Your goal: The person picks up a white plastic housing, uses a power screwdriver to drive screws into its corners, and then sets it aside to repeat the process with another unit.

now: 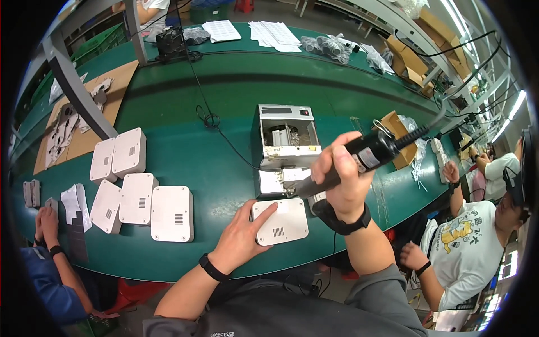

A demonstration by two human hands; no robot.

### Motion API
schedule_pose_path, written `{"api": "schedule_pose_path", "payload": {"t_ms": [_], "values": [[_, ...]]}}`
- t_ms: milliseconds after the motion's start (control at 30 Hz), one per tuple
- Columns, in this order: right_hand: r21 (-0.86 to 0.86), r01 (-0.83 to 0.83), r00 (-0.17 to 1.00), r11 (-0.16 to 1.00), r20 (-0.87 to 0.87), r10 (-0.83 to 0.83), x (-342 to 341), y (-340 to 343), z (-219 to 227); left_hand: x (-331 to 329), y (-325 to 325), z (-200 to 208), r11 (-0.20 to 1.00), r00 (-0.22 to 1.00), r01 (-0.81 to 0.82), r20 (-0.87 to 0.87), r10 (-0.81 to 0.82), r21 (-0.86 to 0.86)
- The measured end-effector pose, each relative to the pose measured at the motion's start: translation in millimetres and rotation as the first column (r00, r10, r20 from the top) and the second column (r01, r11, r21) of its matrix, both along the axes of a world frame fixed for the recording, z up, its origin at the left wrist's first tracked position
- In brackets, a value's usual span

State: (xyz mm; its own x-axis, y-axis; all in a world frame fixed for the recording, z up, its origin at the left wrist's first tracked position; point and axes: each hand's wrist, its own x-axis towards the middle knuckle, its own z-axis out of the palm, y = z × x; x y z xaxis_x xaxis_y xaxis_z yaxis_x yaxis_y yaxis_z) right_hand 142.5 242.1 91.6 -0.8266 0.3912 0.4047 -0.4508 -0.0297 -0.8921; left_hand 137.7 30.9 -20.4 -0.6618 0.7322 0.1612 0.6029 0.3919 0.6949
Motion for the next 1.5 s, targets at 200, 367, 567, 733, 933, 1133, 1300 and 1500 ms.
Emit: {"api": "schedule_pose_path", "payload": {"t_ms": [200, 367, 567, 733, 933, 1133, 1300, 1500], "values": [[-0.043, -0.045, 0.999, 0.998, -0.02, 0.045, 9.1, -7.3, -6.3, -1.3, 1.1, 1.3, 1.0, 1.0, 0.008, -0.009, -0.008, -0.002], [-0.05, -0.059, 0.998, 0.997, 0.028, 0.06, 8.0, -5.9, -7.4, -1.2, 2.6, 3.9, 1.0, 1.0, 0.019, -0.02, -0.019, -0.025], [-0.13, -0.144, 0.989, 0.981, -0.034, 0.141, 22.5, -9.5, 4.8, -8.5, -4.6, 33.1, 0.991, 0.997, -0.016, -0.072, 0.026, 0.133], [-0.134, -0.235, 0.969, 0.963, -0.115, 0.221, 38.2, -19.7, 22.3, -14.9, 5.9, 35.9, 0.962, 0.982, -0.037, -0.167, 0.085, 0.271], [-0.081, -0.271, 0.959, 0.959, -0.105, 0.262, 48.6, -22.7, 30.6, -9.2, 13.1, 32.4, 0.935, 0.985, -0.057, -0.131, 0.109, 0.349], [-0.087, -0.278, 0.96, 0.957, -0.063, 0.274, 56.9, -19.7, 27.9, -3.4, 16.2, 39.9, 0.948, 0.984, -0.002, -0.168, 0.058, 0.318], [-0.083, -0.308, 0.951, 0.948, -0.016, 0.308, 56.9, -19.6, 20.0, -2.2, 14.6, 28.6, 0.956, 0.979, 0.072, -0.205, -0.013, 0.285], [0.024, -0.177, 0.981, 0.984, -0.08, 0.178, 38.2, -10.4, -3.3, -0.7, -3.3, 31.1, 0.974, 0.991, -0.087, -0.084, 0.107, 0.209]]}}
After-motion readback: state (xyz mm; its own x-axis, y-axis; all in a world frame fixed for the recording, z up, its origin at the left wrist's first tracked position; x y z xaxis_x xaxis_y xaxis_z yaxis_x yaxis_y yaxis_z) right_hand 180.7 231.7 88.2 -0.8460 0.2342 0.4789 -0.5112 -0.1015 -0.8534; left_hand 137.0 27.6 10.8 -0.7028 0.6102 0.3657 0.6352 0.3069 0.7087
